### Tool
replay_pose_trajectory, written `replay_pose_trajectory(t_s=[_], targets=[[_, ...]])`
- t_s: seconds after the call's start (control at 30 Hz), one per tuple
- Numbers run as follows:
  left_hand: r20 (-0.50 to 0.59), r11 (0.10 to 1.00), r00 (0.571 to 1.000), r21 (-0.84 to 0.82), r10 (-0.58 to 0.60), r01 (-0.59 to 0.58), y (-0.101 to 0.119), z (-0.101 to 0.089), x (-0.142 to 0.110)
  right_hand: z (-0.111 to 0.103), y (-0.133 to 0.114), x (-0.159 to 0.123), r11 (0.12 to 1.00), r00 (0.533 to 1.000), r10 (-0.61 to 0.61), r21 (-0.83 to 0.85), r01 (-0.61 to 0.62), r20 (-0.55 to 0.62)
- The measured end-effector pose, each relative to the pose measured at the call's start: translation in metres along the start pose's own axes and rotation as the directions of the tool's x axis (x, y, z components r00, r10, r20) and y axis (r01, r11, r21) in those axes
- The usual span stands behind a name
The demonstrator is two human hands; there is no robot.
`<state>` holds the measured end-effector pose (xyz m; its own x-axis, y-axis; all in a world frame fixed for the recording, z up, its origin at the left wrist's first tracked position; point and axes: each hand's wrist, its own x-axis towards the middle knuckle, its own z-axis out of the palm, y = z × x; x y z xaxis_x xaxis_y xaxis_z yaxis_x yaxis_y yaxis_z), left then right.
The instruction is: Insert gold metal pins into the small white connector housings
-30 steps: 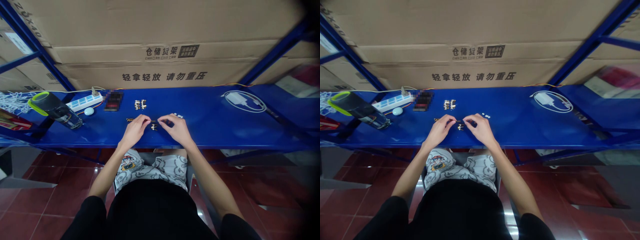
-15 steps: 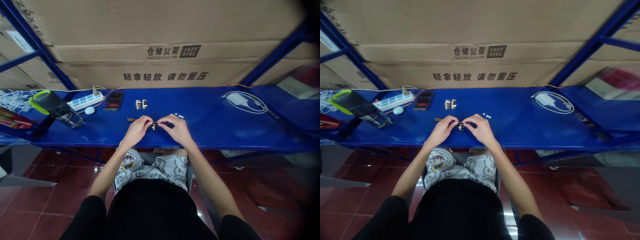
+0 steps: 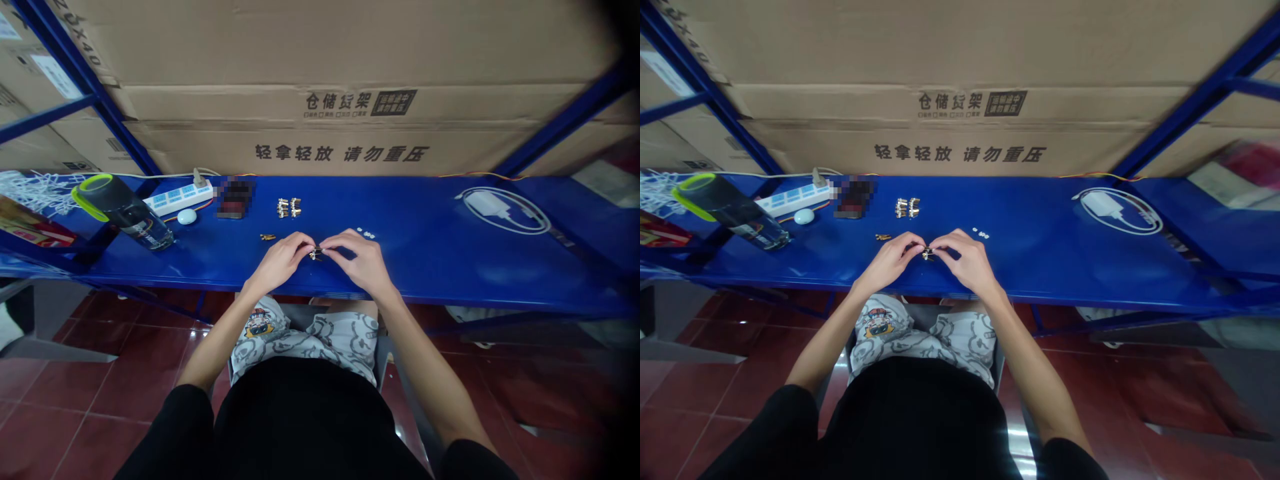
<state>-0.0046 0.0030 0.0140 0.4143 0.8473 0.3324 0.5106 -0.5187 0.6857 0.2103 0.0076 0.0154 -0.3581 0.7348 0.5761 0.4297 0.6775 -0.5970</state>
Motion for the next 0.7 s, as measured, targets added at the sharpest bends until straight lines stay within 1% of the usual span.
replay_pose_trajectory(t_s=[0.13, 0.27, 0.53, 0.7], targets=[[-0.007, 1.000, 1.000, -0.026, -0.001, 0.001, -0.0001, 0.0001, -0.0002, 0.0005, 0.0000, -0.0011, 1.000, 1.000, -0.013, -0.003, 0.013, -0.028], [-0.003, 0.999, 1.000, -0.048, -0.020, 0.020, -0.0006, 0.0001, -0.0004, 0.0003, -0.0008, -0.0011, 0.999, 1.000, -0.014, -0.047, 0.013, -0.019], [0.011, 0.991, 0.999, -0.124, -0.040, 0.041, -0.0023, -0.0011, -0.0012, 0.0015, 0.0010, -0.0025, 0.984, 0.993, -0.120, -0.132, 0.120, 0.007], [0.027, 0.982, 0.999, -0.184, -0.047, 0.051, -0.0003, -0.0037, -0.0015, 0.0010, 0.0012, -0.0041, 0.981, 0.994, -0.103, -0.162, 0.105, 0.025]])
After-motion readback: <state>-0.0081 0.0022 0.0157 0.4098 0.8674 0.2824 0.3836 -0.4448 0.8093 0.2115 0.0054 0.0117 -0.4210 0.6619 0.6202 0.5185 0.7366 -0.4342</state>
